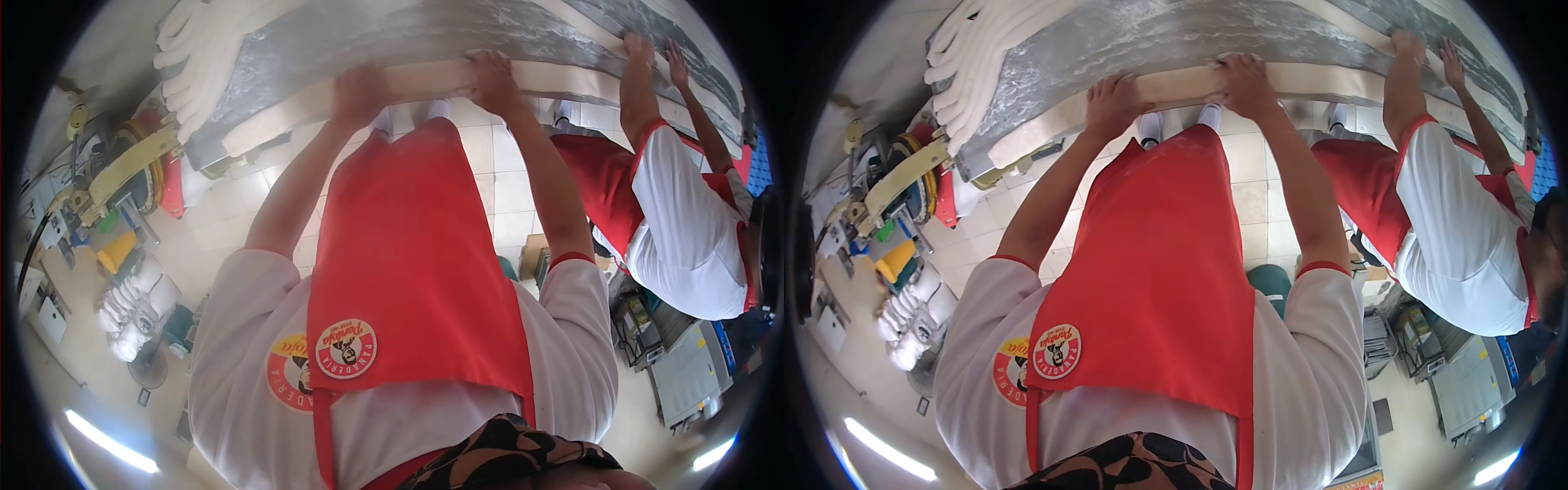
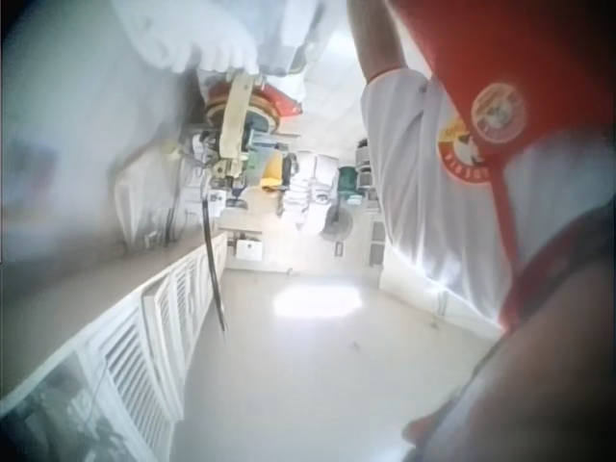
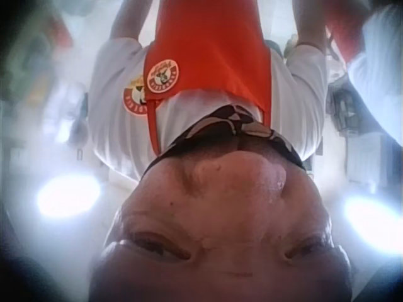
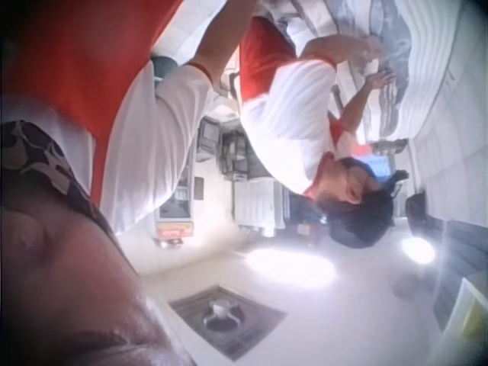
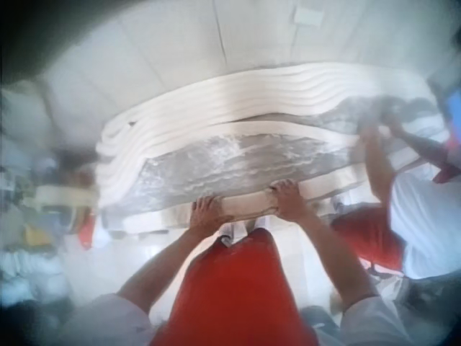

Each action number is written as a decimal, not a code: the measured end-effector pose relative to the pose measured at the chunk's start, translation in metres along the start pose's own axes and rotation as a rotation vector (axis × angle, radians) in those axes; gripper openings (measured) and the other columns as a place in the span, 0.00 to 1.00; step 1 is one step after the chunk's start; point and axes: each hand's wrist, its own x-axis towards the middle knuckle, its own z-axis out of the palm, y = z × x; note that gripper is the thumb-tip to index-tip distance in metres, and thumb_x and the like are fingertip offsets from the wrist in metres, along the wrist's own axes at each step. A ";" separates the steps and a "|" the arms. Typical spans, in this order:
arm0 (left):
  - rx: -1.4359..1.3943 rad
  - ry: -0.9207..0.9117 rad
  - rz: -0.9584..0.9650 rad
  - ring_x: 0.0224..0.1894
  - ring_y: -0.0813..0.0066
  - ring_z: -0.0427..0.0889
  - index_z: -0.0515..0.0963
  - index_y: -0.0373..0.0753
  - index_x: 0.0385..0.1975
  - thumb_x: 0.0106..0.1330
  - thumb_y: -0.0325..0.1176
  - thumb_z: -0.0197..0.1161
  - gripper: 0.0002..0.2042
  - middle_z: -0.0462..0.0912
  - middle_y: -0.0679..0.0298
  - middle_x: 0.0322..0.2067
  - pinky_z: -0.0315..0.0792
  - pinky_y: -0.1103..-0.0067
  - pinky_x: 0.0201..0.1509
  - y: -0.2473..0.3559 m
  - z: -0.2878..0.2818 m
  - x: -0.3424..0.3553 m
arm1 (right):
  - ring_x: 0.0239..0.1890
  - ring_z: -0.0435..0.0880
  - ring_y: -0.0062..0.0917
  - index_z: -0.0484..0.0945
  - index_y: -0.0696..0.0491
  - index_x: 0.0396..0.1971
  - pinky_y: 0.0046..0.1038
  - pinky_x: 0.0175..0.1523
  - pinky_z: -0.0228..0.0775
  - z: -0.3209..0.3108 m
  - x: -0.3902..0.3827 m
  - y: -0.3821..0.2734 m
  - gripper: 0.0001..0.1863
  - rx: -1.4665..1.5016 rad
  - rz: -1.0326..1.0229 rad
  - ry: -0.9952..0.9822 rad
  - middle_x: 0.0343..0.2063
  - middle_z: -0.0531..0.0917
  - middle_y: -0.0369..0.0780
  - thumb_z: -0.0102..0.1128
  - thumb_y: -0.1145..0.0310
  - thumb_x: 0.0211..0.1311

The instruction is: The person stands at a long metal table, using their hands to roll and stretch long strands of dough, working alongside another individual in a bakery setting.

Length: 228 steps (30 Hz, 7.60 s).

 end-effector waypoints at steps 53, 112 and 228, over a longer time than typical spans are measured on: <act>0.044 0.129 0.188 0.68 0.51 0.65 0.67 0.40 0.70 0.65 0.69 0.57 0.43 0.69 0.52 0.65 0.55 0.52 0.69 -0.032 0.035 -0.013 | 0.82 0.40 0.39 0.42 0.46 0.80 0.64 0.78 0.32 0.039 -0.022 -0.144 0.51 -0.184 0.447 -0.053 0.81 0.44 0.39 0.54 0.39 0.67; -0.063 0.137 0.048 0.66 0.56 0.67 0.68 0.49 0.71 0.64 0.54 0.66 0.36 0.70 0.60 0.64 0.59 0.56 0.69 -0.368 -0.080 -0.192 | 0.70 0.66 0.43 0.64 0.47 0.71 0.56 0.75 0.50 0.137 0.213 -0.456 0.40 -0.066 -0.157 -0.172 0.67 0.69 0.43 0.64 0.44 0.63; 0.188 0.323 0.077 0.71 0.52 0.62 0.66 0.46 0.71 0.67 0.60 0.62 0.37 0.65 0.56 0.69 0.53 0.43 0.70 0.991 0.301 0.343 | 0.53 0.86 0.43 0.80 0.60 0.54 0.37 0.57 0.75 -0.272 -0.987 0.783 0.24 0.409 1.299 0.467 0.48 0.87 0.52 0.57 0.54 0.72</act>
